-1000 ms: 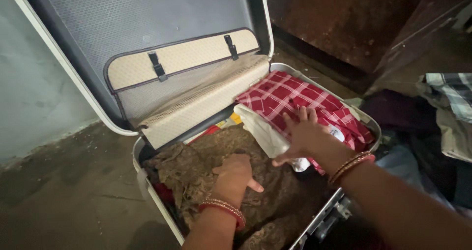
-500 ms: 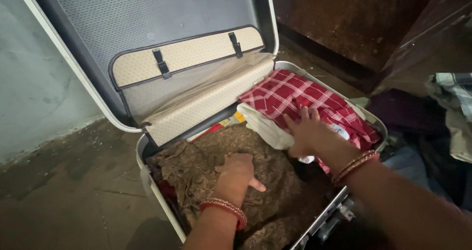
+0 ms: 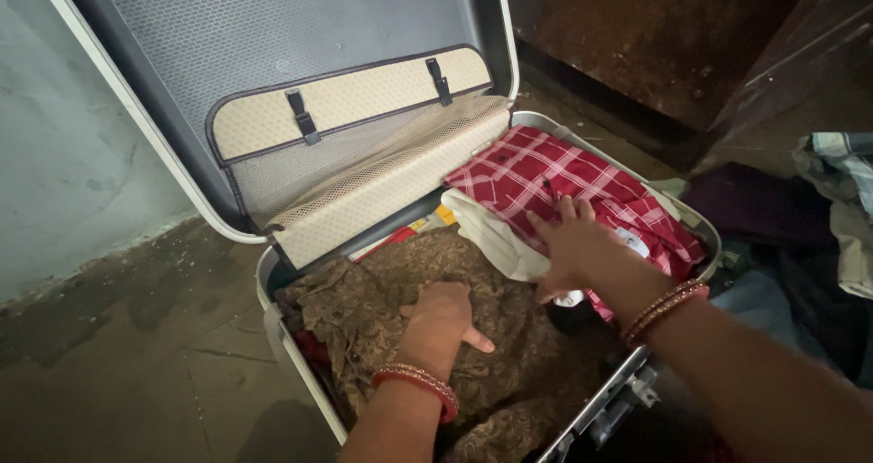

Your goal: The person unpacks a suitcase by removing folded clothes one by one and placing them on the floor. They handle shirts, pants, and other garments, then unfold a white shirt and smooth it out on the floor.

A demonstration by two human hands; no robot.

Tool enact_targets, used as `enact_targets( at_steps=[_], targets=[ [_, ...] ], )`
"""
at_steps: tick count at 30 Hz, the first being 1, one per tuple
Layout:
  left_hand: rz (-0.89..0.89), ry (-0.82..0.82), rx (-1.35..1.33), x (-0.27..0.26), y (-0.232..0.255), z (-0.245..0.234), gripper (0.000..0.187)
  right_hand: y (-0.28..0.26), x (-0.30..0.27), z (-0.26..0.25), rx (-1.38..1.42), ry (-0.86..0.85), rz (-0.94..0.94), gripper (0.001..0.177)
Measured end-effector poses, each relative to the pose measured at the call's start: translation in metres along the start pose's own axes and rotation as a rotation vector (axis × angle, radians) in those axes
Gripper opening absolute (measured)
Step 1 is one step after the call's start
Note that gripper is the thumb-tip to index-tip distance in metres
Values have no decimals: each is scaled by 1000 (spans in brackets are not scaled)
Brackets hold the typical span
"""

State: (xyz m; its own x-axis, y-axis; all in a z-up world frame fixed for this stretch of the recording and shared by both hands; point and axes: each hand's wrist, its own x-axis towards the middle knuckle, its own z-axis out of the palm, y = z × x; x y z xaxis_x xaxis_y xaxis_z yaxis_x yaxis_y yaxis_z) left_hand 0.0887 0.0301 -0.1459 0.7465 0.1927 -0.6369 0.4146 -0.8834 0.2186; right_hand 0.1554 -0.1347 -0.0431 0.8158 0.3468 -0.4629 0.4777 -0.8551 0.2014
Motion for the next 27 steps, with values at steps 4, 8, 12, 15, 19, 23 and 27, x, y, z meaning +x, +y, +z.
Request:
enact_targets(
  at_steps=[4,8,12,15,19,23,27],
  targets=[
    [17,12,26,-4,1,-2,120,-1,4,3,12,-8,21,127],
    [39,49,5,-9,-2,-2,115,9,22,12,55,65,-25,113],
    [2,47,10,-9,0,-4,116,30,40,13,129,106,-101,95],
    [6,15,8,-5,0,-3,118,34,45,12,123,89,-133,92],
    [21,22,13,1,-1,0,119,24,38,14,145,86,-79,95],
    [8,22,26,4,0,-2,120,19,28,13,45,85,-58,118],
    [-1,-5,9,1,2,-4,121,23,28,8,64,58,-60,124]
  ],
)
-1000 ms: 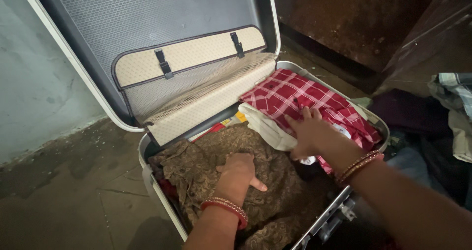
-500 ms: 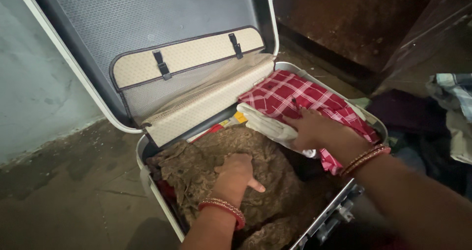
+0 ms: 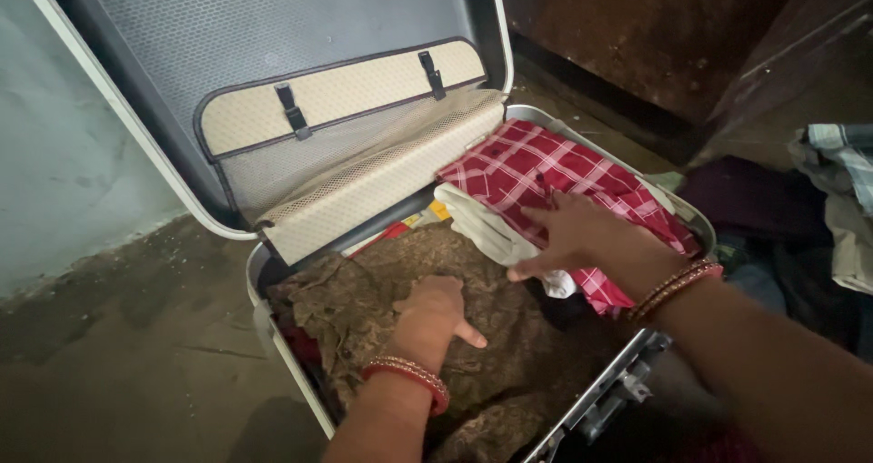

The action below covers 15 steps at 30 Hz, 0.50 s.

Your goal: The person unpacks a suitcase by removing folded clothes one by one and placing them on the floor. They handle shirts, pants, and other garments, then unfold a white shirt and smooth it out on the floor.

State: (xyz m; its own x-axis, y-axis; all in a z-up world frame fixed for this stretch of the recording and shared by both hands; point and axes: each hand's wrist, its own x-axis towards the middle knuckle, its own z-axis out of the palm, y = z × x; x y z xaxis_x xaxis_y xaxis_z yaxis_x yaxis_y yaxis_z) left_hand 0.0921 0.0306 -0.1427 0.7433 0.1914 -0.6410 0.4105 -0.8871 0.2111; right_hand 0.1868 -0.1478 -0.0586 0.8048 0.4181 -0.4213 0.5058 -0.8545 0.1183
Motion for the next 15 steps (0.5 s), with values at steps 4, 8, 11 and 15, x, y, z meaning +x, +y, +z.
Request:
enact_targets(
  at_steps=[4,8,11,15],
  targets=[
    [-8,21,0,-2,0,-1,120,-2,6,2,30,17,26,115],
    [-8,9,2,1,0,1,122,-8,6,9,71,115,44,104],
    [-3,-2,16,4,0,1,123,-15,7,9,48,100,89,102],
    [-13,2,13,3,1,0,122,-12,4,9,13,157,62,98]
  ],
)
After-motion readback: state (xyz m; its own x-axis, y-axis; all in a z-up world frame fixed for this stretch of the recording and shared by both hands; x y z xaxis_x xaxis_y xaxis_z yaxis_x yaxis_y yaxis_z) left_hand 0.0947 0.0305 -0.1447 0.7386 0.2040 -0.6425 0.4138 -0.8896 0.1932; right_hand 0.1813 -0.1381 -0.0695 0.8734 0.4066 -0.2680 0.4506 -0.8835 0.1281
